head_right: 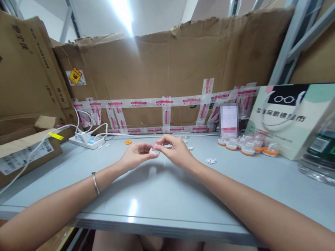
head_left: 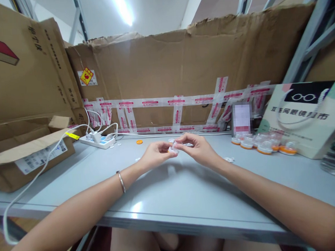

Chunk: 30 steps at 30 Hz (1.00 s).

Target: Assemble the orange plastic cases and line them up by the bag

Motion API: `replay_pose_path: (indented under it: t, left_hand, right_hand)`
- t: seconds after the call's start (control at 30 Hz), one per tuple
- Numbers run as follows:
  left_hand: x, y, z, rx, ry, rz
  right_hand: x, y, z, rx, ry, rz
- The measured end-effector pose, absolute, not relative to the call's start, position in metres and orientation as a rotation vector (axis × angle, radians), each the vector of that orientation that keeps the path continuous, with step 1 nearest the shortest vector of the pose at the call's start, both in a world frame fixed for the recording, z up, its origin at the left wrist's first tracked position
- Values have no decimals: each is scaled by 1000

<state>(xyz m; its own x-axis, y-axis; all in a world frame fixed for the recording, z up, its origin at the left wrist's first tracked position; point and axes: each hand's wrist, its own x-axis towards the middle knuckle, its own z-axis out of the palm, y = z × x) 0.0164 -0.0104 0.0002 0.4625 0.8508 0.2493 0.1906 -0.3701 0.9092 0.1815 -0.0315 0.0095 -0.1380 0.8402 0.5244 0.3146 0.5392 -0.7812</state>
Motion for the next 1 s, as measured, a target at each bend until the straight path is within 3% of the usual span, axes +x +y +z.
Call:
replay_pose_path:
  t: [0.3, 0.47, 0.63, 1.0]
  left_hand:
    - [19, -10, -5, 2216, 937, 1305]
    - [18, -10, 1, 2020, 891, 1254]
    - [17, -8, -4, 1897, 836, 1158]
    - [16, -23, 11, 2143, 739, 1164]
  right_hand:
    - [179, -24, -2, -980, -1486, 737]
    - [181, -22, 4, -743, -1484, 878]
    - [180, -26, 6, -665, -1588, 830]
    - [185, -31, 9, -952, -1808, 522]
